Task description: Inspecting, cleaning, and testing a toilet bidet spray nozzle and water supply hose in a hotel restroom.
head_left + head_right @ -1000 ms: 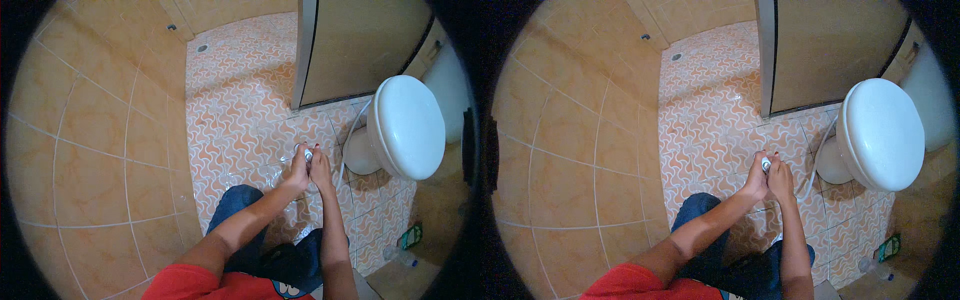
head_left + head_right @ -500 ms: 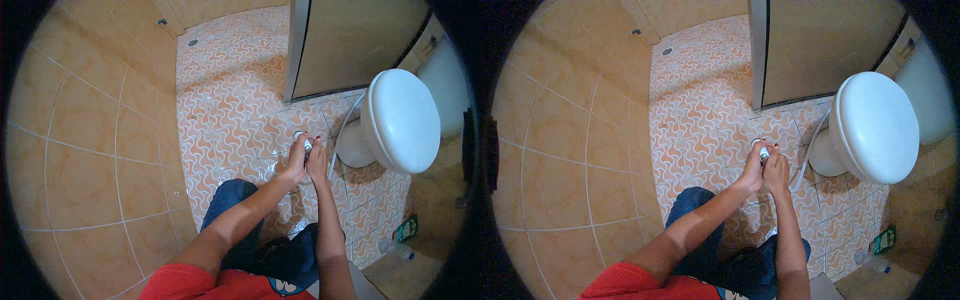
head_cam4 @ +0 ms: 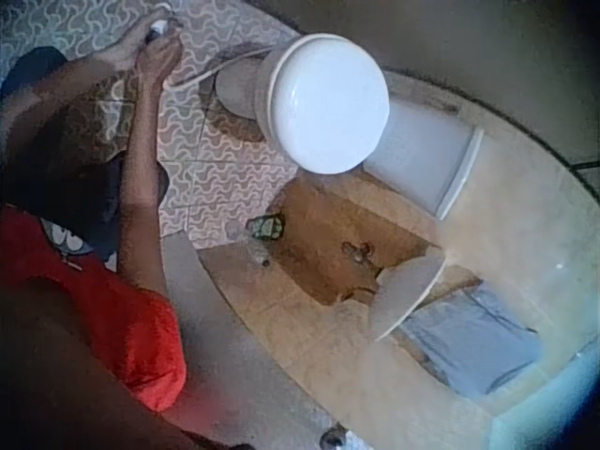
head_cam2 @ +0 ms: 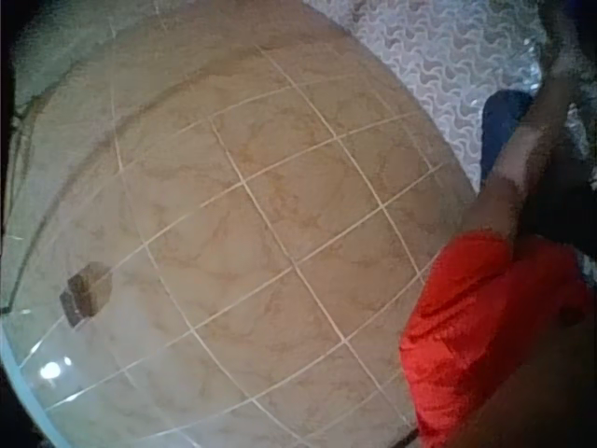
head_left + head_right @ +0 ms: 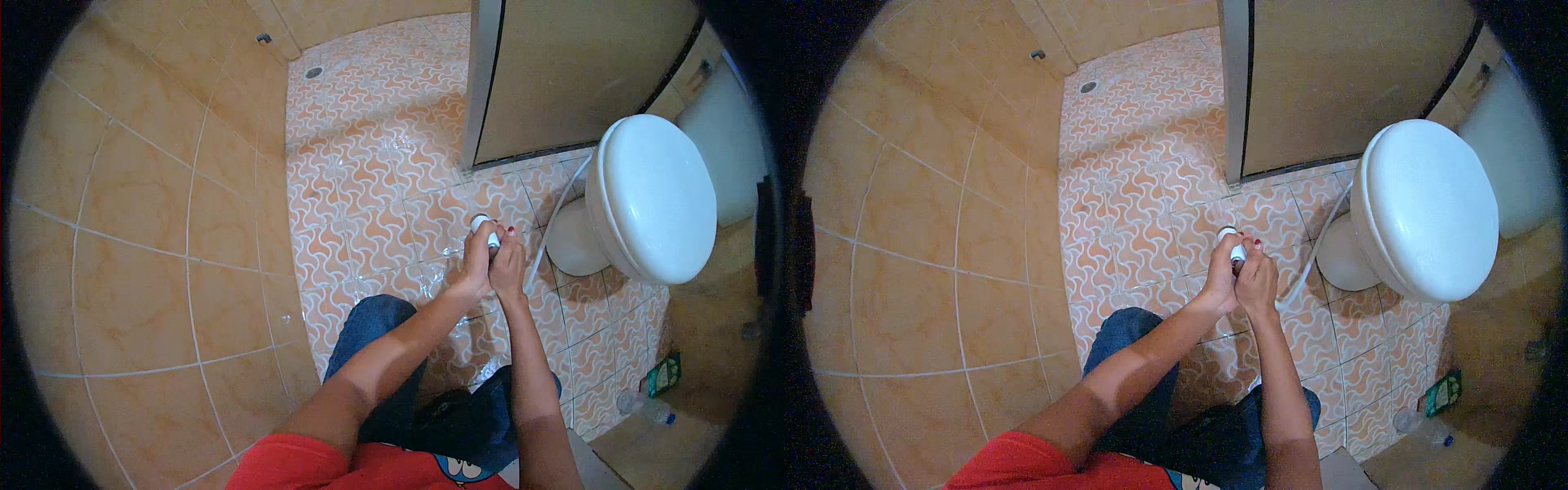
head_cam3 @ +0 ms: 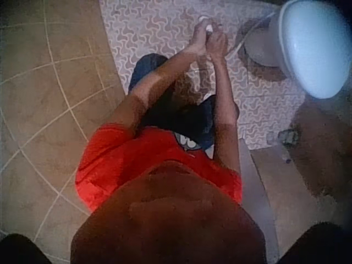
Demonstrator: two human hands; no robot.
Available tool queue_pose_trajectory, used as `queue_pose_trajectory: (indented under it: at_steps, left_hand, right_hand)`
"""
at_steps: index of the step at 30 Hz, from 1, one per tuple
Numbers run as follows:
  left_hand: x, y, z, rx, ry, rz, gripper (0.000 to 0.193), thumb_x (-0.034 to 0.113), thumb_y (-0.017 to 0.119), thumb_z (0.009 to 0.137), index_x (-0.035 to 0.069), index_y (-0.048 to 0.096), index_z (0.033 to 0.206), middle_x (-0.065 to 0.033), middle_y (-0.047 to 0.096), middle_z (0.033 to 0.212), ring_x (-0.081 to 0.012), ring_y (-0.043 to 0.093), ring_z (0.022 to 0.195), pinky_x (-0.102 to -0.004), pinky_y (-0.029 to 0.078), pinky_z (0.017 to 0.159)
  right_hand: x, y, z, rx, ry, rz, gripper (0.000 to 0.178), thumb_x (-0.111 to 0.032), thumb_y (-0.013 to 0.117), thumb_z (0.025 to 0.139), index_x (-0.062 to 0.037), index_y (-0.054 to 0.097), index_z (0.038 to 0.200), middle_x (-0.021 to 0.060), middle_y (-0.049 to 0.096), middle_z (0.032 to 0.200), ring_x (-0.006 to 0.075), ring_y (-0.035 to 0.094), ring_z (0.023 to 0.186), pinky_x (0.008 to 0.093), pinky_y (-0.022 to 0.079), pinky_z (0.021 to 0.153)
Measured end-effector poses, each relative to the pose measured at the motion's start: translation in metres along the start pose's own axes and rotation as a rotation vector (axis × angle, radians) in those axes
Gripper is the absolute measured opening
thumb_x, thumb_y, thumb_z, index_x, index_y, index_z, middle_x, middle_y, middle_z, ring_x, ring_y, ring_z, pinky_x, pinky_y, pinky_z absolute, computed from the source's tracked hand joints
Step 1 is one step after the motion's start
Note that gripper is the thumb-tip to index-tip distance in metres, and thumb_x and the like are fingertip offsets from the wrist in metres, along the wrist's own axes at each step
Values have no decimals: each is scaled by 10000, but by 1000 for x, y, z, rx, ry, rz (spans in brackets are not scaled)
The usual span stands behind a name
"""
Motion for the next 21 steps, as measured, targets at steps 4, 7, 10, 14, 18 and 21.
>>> queue_pose_trajectory:
  at_steps: [4,7,10,14,18,21]
  left_hand:
    - [4,-6,1,31,-9,38,149,240,529,741,106,500,799,4,515,722,-124,503,652,-255,420,602]
    - [13,-16,7,2,-14,22,142,228,526,741,104,507,808,1,512,713,-123,501,652,-258,418,597]
    - [31,-19,11,8,11,50,129,227,530,749,109,506,797,-3,515,714,-120,499,654,-255,415,604]
    - [77,-13,12,54,154,13,122,213,545,773,106,528,829,13,535,743,-107,508,687,-235,415,630]
    - [106,-32,24,74,118,50,232,232,544,806,81,537,983,-5,570,891,-109,520,849,-247,407,757]
    - [130,-27,17,91,241,-25,375,307,492,837,59,485,1118,-27,531,1058,-126,472,1004,-265,356,874]
  right_hand:
    - [4,8,-3,-24,38,28,529,-292,147,892,26,554,1006,204,568,640,379,551,617,443,398,585]
    - [-7,18,0,-17,38,20,529,-289,148,892,30,554,1007,214,579,709,389,555,671,442,409,615]
    - [-11,32,10,-45,91,39,509,-284,157,890,10,555,1008,228,581,821,405,548,774,457,416,677]
    - [-50,50,36,-83,40,-139,500,-290,193,888,17,588,906,234,581,797,406,553,754,467,423,683]
    - [-80,73,62,-246,104,-369,508,-302,208,889,6,600,791,255,572,702,406,562,686,464,444,650]
    - [-108,87,78,-256,-1,-450,508,-304,217,890,9,598,772,253,572,693,385,574,675,451,459,635]
Point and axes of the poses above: each hand's wrist, its own z-axis towards the middle knuckle, its own y-axis out of the palm, x = y × z, the point moved 5 cm from there along z, towards the middle knuckle
